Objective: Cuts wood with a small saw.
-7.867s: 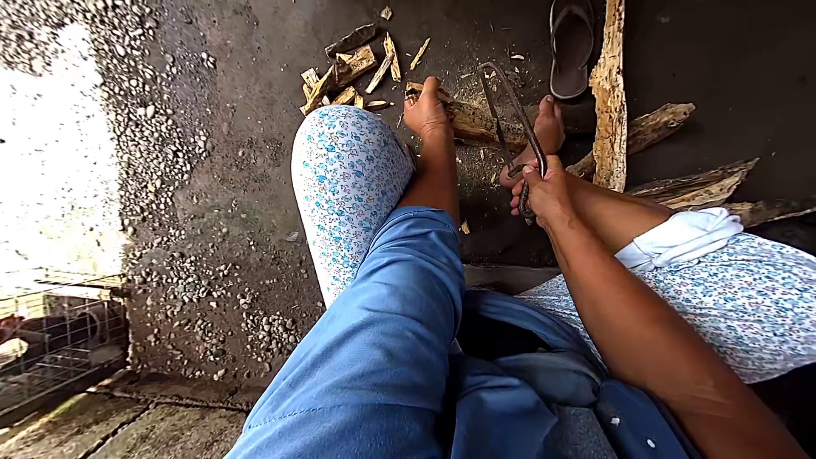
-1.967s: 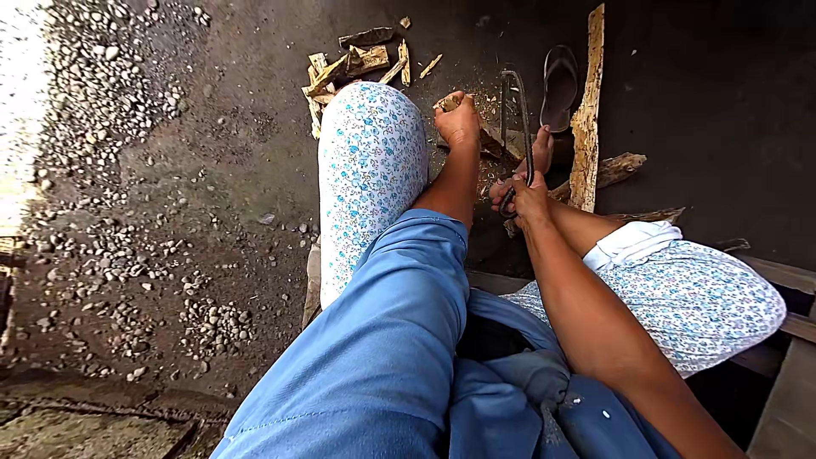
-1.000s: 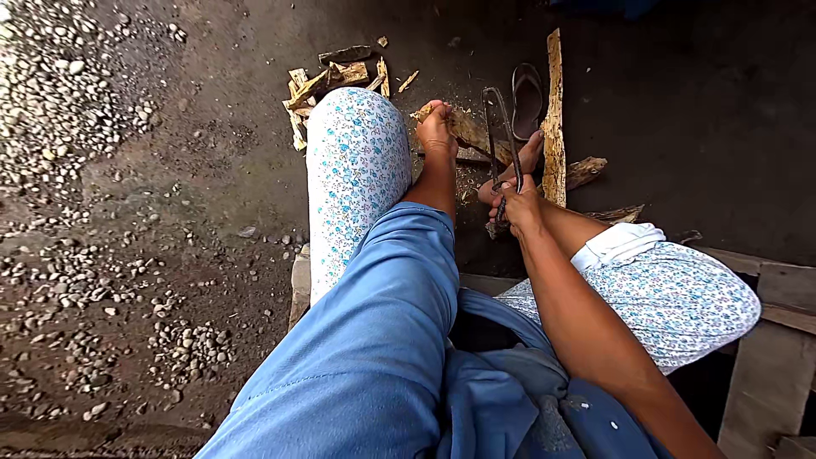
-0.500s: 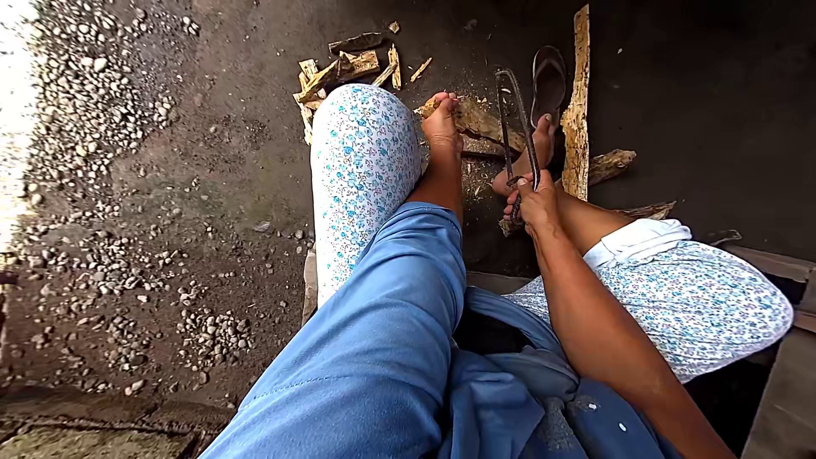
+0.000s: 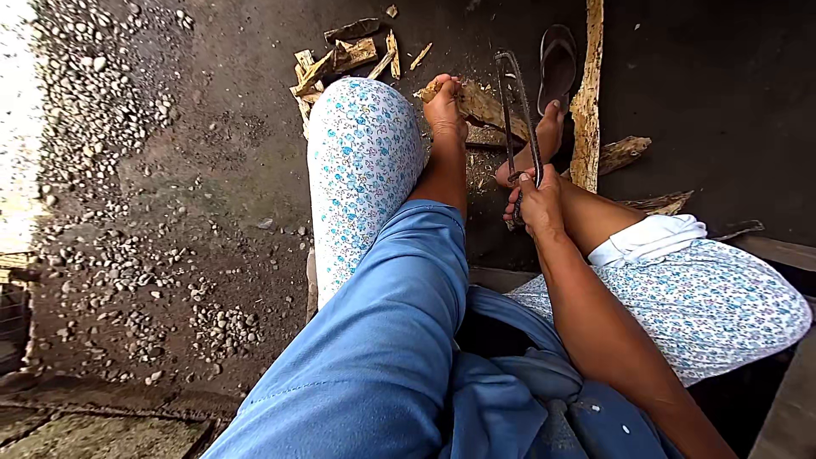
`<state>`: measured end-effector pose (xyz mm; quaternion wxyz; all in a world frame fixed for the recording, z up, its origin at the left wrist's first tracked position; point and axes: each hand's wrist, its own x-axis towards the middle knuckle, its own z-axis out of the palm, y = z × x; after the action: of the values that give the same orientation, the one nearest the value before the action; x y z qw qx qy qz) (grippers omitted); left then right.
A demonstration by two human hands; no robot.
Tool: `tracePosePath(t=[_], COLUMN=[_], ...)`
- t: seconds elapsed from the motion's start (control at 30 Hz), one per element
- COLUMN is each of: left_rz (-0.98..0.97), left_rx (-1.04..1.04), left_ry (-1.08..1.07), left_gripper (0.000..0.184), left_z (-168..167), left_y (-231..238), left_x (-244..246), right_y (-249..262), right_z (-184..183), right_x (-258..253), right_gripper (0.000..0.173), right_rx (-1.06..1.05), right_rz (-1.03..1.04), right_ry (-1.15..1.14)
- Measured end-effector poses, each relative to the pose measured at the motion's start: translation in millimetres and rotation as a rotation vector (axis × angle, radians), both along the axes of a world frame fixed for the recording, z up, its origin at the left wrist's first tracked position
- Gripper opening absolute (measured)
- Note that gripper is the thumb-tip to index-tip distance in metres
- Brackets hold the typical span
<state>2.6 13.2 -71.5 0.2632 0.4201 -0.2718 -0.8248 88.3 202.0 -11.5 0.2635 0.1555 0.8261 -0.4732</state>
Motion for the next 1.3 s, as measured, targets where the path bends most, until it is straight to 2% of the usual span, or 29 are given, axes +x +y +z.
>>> tracePosePath(t=[0.1,0.47,0.73,0.93,1.3], left_rz=[0.007,0.008,0.015,0.013,0.03], left_rx=[0.011,0.01,0.012,-0.003,0.013], left_ry=[-0.002,0.014,0.001,0.0,0.004], left_gripper=[0.009,0.01,0.011,0.011,0.013], left_z=[1,1,0,-1,0], left_y=[0,2,0,1,2], left_x=[0,0,1,3,3], right_y=[-1,1,2,0,-1], right_z=[1,-8,-9,-8,-10], right_x=[0,5,1,5,6], right_gripper=[0.021,0.019,0.018,0.026,0.027], right_rx=[0.043,-0.01,0.009,0.049,0.038], right_rz=[0.023,-0.043,-0.024,0.003,0.006], right_ry=[0.005,0.065,0.021,0.004,-0.01])
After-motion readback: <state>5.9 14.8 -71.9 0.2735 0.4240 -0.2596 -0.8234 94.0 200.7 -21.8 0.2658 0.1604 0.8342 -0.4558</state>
